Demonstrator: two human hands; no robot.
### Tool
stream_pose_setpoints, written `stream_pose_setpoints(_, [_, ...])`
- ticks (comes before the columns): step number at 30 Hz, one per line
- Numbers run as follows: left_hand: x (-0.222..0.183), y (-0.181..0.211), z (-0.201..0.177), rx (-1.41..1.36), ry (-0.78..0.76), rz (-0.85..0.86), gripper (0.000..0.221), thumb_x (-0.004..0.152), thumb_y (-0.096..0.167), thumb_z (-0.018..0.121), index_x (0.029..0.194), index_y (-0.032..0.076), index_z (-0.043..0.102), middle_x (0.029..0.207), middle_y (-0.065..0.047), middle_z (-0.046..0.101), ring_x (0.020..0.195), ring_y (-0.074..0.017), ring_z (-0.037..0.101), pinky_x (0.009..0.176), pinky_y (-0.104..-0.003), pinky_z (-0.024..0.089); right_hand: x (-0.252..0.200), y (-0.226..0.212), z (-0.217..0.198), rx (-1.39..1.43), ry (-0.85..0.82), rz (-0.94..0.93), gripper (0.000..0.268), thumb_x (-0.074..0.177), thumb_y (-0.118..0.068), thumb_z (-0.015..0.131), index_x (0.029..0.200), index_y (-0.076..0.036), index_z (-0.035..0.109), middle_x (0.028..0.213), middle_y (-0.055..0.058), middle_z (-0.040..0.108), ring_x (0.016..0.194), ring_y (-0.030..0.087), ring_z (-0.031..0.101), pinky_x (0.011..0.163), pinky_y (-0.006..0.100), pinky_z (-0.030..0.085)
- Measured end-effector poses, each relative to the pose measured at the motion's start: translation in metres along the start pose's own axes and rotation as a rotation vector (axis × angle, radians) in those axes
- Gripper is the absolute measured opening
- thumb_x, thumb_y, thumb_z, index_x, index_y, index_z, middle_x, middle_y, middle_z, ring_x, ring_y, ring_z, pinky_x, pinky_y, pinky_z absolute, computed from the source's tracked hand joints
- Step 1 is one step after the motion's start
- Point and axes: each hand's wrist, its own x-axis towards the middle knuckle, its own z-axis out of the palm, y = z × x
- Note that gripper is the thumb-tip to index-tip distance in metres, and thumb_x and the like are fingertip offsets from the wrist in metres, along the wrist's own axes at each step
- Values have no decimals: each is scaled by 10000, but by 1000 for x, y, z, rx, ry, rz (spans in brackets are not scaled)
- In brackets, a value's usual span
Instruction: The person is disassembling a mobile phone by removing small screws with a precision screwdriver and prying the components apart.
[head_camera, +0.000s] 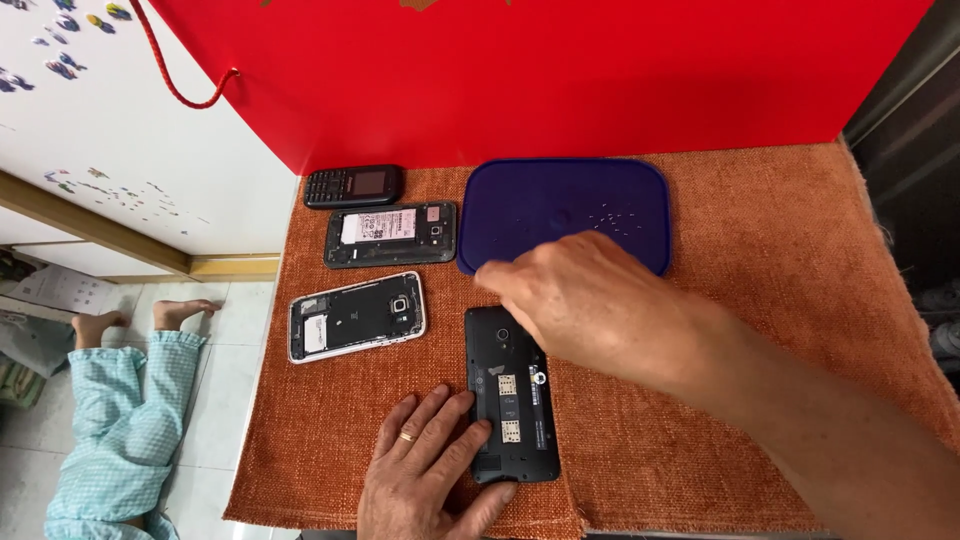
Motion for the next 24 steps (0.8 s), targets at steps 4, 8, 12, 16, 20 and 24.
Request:
stream_pose_setpoints(4, [0, 0, 1, -20, 15, -6, 526, 764, 547, 798, 1064, 115, 810, 1329, -164, 690, 1366, -357, 520, 1155, -609, 299, 1, 0, 0, -25, 104, -56, 192, 853, 41, 634, 1043, 40, 662, 645, 173, 706, 328, 169, 635, 215, 218, 496])
stream_pose_setpoints(8, [0, 0, 0, -13, 7, -3, 535, 775, 557, 789, 1072, 114, 804, 1327, -166, 689, 1373, -362, 509, 1158, -609, 295, -2, -3, 2, 56, -11, -30, 425, 863, 73, 583, 1275, -27, 620, 882, 179, 717, 387, 145, 648, 258, 189, 561])
stream_pose_setpoints(12, [0, 1, 0, -9, 24, -2, 506, 738, 526, 831, 1064, 140, 813, 1340, -131, 687, 1383, -358, 495, 1153, -604, 313, 1, 5, 4, -99, 24, 21, 109, 900, 16, 628, 1008, 5, 641, 553, 110, 661, 289, 134, 570, 221, 197, 470])
stream_pose_setpoints(16, [1, 1, 0, 9, 34, -3, 487, 741, 523, 829, 1054, 151, 816, 1350, -126, 680, 1393, -356, 479, 1157, -611, 305, -2, -4, 1, 28, 23, -28, 374, 902, 73, 561, 1259, -21, 622, 762, 136, 692, 384, 133, 582, 259, 190, 515])
stream_pose_setpoints(20, [2, 5, -2, -8, 67, 4, 492, 726, 517, 827, 1018, 121, 822, 1263, -141, 707, 1296, -353, 560, 1137, -614, 337, -2, -6, 0, 24, -24, -26, 448, 793, 98, 623, 1226, -18, 632, 787, 163, 714, 391, 167, 657, 273, 207, 564])
stream_pose_setpoints(24, [3, 7, -5, -5, 92, 6, 515, 752, 542, 800, 984, 83, 821, 1162, -159, 745, 1161, -321, 667, 1118, -604, 373, -1, 5, 5, -84, 27, -5, 90, 905, 38, 602, 977, 1, 640, 560, 117, 652, 285, 138, 539, 213, 205, 443])
